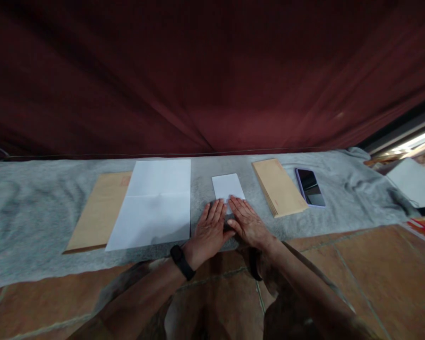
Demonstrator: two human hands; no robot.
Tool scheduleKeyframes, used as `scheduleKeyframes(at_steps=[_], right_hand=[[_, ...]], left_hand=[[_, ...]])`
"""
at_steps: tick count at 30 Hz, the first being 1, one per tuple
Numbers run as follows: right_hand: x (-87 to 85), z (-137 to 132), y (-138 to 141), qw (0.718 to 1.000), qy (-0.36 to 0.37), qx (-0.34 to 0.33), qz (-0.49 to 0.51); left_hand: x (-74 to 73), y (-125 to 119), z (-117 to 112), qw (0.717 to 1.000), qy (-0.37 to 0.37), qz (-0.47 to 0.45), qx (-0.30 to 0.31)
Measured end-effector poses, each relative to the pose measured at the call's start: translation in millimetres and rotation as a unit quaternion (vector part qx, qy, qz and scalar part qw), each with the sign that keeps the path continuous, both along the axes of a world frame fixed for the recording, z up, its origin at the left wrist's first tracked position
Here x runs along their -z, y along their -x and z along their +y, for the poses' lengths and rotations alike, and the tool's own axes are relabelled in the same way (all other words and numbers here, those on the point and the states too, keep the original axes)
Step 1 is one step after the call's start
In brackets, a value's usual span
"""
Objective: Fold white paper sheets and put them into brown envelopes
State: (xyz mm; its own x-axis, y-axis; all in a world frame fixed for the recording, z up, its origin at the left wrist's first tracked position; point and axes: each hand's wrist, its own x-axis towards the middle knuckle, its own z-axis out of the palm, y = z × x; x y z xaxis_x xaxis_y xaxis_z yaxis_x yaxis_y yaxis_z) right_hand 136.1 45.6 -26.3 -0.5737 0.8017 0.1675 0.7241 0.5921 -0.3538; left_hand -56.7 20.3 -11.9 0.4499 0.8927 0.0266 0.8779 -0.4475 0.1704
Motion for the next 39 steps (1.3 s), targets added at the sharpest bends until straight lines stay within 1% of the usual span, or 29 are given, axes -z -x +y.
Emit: scheduleKeyframes(at_steps=[5,11,17,20,22,24,26,29,31,34,39], right_hand=[[-0.4,-1,-4,1.0,-0.011,0.017,-0.006],[3.0,-1,-18,0.998,-0.032,0.055,-0.019],[5.6,-4,-27,0.996,-0.035,0.074,-0.017],[2.8,-5,-28,0.996,-0.031,0.087,-0.015],[-2.7,-6,-26,0.995,-0.027,0.09,-0.012],[-10.6,-6,-23,0.997,-0.025,0.079,-0.008],[-18.8,-6,-17,0.998,-0.023,0.053,-0.003],[-25.4,-5,-8,1.0,-0.022,0.021,0.002],[-24.6,-4,-2,1.0,-0.021,0.011,0.0],[-18.6,-3,2,1.0,-0.015,0.007,-0.01],[-12.4,-1,0,1.0,-0.01,0.008,-0.017]], left_hand=[[-0.8,-1,-3,1.0,-0.006,0.021,-0.007],[-3.7,-1,-6,0.999,-0.017,0.035,-0.018],[-5.7,-1,-6,0.999,-0.032,0.034,-0.014],[-6.7,-1,-5,0.999,-0.037,0.037,-0.012],[-8.4,-1,-4,0.999,-0.036,0.035,-0.01],[-11.1,-1,-2,0.999,-0.036,0.032,-0.005],[-14.1,0,1,0.999,-0.04,0.026,0.001],[-16.5,2,7,0.999,-0.049,0.015,0.009],[-15.4,3,12,0.999,-0.051,0.011,0.011],[-10.5,4,18,0.999,-0.05,0.013,0.006],[-2.4,3,27,0.998,-0.053,0.015,-0.006]])
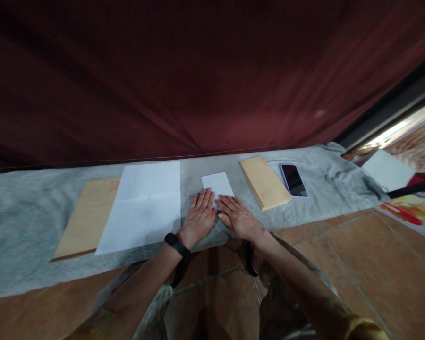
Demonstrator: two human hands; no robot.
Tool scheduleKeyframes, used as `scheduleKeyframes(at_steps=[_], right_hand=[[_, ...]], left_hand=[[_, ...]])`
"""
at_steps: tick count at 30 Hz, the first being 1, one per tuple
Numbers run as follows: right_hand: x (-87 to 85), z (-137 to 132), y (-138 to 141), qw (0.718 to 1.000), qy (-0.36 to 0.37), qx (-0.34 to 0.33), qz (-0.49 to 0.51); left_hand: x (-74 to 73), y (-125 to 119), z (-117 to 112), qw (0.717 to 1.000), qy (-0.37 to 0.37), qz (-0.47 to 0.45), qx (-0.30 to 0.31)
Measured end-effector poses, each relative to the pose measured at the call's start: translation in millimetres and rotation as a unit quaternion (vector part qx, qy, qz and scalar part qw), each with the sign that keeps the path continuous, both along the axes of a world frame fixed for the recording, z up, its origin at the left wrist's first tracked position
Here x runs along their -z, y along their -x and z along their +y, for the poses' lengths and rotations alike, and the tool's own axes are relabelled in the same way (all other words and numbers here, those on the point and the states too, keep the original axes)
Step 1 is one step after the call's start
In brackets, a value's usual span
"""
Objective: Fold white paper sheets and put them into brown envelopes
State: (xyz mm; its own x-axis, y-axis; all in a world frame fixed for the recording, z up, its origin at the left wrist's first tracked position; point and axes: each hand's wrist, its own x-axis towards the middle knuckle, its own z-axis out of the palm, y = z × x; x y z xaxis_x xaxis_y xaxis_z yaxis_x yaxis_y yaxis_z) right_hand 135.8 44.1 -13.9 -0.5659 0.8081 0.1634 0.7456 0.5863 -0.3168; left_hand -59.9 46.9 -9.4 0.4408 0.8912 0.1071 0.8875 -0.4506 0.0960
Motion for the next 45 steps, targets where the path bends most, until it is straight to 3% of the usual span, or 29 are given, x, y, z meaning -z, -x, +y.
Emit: scheduleKeyframes(at_steps=[28,37,45], right_hand=[[-18.1,15,-7,0.999,0.026,-0.013,-0.014],[-23.9,23,-4,0.999,0.035,0.031,-0.014],[-14.1,45,0,0.995,0.056,0.073,0.037]], left_hand=[[-1.6,-11,54,0.996,0.041,0.025,-0.077],[0.2,-12,47,0.998,0.026,0.02,-0.05],[-0.8,-13,31,1.0,0.017,0.021,-0.011]])
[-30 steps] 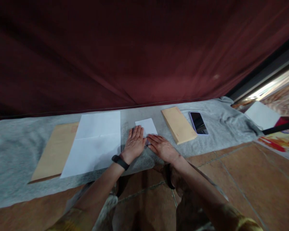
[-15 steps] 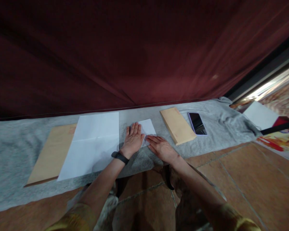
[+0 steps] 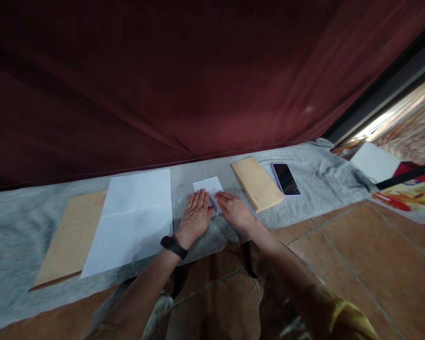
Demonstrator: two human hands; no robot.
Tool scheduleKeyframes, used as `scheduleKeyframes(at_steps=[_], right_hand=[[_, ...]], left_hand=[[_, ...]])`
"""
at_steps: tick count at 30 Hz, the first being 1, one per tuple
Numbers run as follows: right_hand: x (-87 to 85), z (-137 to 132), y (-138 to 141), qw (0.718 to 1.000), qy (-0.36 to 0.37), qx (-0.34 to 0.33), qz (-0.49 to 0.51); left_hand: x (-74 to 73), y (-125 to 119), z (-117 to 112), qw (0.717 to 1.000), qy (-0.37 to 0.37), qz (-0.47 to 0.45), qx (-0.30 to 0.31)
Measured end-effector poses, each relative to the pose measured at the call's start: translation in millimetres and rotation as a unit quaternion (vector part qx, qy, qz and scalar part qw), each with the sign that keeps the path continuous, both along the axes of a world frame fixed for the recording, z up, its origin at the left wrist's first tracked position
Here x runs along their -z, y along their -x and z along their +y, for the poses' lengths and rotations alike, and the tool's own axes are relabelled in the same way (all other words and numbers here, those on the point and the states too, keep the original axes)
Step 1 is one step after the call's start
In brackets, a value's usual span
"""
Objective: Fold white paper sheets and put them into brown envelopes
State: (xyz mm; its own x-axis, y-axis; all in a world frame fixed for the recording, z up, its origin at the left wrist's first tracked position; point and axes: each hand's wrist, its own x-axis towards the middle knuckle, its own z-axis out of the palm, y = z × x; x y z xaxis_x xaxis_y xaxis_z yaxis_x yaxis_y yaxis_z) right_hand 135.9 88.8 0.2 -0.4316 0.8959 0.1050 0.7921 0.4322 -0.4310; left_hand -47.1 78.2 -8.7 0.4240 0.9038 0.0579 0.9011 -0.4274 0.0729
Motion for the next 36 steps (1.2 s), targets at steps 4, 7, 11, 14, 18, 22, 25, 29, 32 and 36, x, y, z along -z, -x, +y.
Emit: scheduleKeyframes(at_steps=[4,7,11,14,18,22,25,29,32,36], right_hand=[[0.3,10,7,0.999,-0.002,0.012,0.053],[-1.3,16,15,0.997,-0.006,-0.012,0.075],[2.3,22,26,0.998,-0.009,-0.042,0.044],[8.7,25,32,0.999,-0.016,-0.04,0.004],[14.5,27,35,0.999,-0.029,-0.032,-0.029],[16.1,29,34,0.998,-0.039,-0.01,-0.05],[17.8,30,29,0.997,-0.049,0.004,-0.067],[20.3,29,22,0.994,-0.068,0.03,-0.085],[20.6,28,18,0.992,-0.076,0.051,-0.091],[22.1,28,16,0.99,-0.077,0.077,-0.089]], left_hand=[[0.3,2,-11,0.999,-0.02,-0.008,0.035],[-0.5,2,-19,0.998,-0.026,-0.014,0.06],[-2.6,0,-28,0.996,-0.019,-0.027,0.078],[-2.8,-3,-33,0.995,-0.015,-0.034,0.09],[-2.3,-5,-38,0.995,-0.011,-0.032,0.092],[-2.1,-5,-42,0.995,-0.006,-0.034,0.089],[1.1,-3,-45,0.996,0.0,-0.033,0.081],[8.1,0,-50,0.997,-0.001,-0.04,0.072],[9.7,3,-54,0.996,-0.007,-0.044,0.072],[6.1,8,-59,0.997,-0.008,-0.033,0.071]])
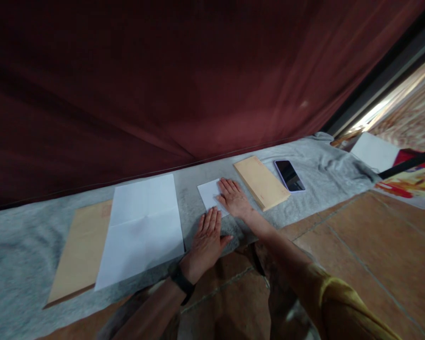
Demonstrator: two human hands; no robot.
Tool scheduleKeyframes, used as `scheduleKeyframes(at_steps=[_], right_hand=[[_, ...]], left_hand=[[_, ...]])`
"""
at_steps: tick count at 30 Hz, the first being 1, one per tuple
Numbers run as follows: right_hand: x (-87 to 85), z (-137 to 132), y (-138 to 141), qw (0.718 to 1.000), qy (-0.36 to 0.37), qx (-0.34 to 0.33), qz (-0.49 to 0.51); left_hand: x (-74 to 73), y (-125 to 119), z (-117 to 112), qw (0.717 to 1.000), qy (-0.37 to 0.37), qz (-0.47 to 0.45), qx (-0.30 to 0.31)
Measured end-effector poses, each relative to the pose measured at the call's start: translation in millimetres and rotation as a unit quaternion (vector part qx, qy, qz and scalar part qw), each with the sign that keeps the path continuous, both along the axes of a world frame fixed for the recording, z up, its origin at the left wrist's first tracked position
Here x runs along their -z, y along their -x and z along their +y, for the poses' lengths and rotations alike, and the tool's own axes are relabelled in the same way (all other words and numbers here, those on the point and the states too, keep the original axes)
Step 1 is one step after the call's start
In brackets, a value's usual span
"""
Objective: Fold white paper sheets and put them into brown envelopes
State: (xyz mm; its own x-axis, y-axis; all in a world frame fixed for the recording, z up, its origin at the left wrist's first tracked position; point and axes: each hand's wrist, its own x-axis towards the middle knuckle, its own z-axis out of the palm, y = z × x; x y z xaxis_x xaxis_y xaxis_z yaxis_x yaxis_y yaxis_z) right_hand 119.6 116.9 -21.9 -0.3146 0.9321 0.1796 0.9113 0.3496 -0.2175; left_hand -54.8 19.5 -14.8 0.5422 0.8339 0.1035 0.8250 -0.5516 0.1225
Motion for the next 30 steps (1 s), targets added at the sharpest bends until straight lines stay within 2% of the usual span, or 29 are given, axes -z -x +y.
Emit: scheduleKeyframes(at_steps=[7,11,15,21,30], right_hand=[[2.1,0,-4,0.999,-0.013,0.051,0.005],[-7.5,-5,-4,0.996,-0.01,0.094,0.009],[-19.1,-11,-3,0.989,0.022,0.143,0.021],[-22.0,-11,-8,0.985,0.078,0.151,0.039],[-25.2,-19,-5,0.979,0.074,0.192,0.003]], left_hand=[[0.3,10,-3,1.0,0.003,-0.005,-0.005],[1.8,12,-2,1.0,0.009,0.004,-0.006],[-0.6,9,-2,1.0,0.005,0.009,-0.01],[-4.5,7,3,1.0,0.001,0.006,0.001],[-11.2,-1,9,1.0,0.012,0.008,-0.011]])
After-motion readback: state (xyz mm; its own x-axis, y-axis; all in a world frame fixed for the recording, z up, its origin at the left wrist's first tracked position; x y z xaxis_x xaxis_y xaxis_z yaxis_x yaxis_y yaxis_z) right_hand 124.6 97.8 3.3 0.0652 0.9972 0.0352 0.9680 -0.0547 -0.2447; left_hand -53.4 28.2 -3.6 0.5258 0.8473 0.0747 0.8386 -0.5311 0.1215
